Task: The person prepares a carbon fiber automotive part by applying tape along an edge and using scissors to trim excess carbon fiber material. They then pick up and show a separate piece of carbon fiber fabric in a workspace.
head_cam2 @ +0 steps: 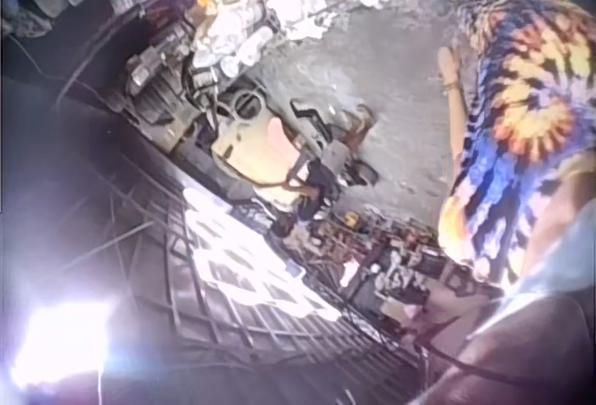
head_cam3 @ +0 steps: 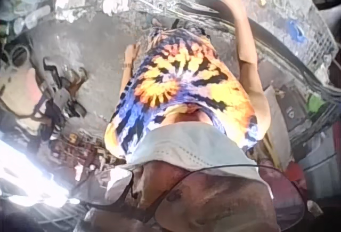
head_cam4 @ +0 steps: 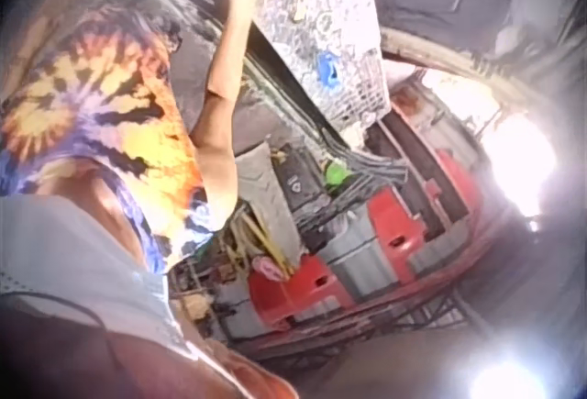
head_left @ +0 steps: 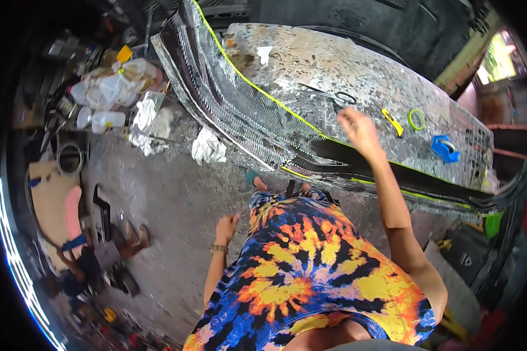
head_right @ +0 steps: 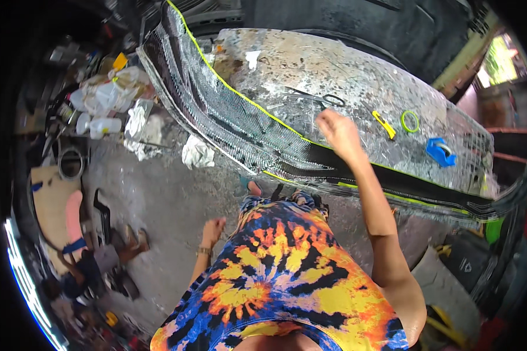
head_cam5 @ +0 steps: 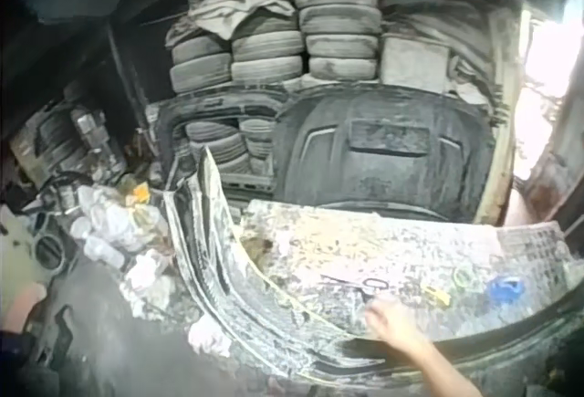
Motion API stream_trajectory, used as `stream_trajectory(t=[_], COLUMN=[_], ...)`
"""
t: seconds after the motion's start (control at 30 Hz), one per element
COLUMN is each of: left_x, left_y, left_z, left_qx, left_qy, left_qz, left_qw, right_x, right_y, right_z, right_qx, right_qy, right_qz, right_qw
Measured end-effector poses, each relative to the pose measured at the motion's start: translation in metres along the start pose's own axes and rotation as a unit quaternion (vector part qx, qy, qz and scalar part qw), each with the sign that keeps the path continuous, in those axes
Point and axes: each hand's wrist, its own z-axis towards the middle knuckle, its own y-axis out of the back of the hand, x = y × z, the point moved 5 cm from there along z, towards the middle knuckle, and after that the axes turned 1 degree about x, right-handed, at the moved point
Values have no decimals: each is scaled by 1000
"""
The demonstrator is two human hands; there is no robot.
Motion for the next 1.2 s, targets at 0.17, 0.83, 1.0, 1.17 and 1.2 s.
stream_trajectory(t=[0.17, 0.83, 1.0, 1.17, 1.2], left_x=[-24, -211, -197, -199, -202], left_y=[-38, 0, 6, 5, 6], left_z=[-48, 87, 94, 108, 107], left_qx=[-106, -158, -299, -281, -287], left_qy=[81, -28, 85, 87, 84], left_qz=[-183, -424, -364, -414, -404], left_qw=[974, 891, 878, 861, 864], right_x=[59, 39, 45, 50, 49], right_y=[-61, -134, -138, -138, -137], right_z=[-51, -66, -69, -67, -66], right_qx=[196, 236, 230, 227, 223], right_qy=[296, 408, 417, 425, 426], right_qz=[-94, -226, -269, -278, -279], right_qw=[930, 853, 837, 831, 831])
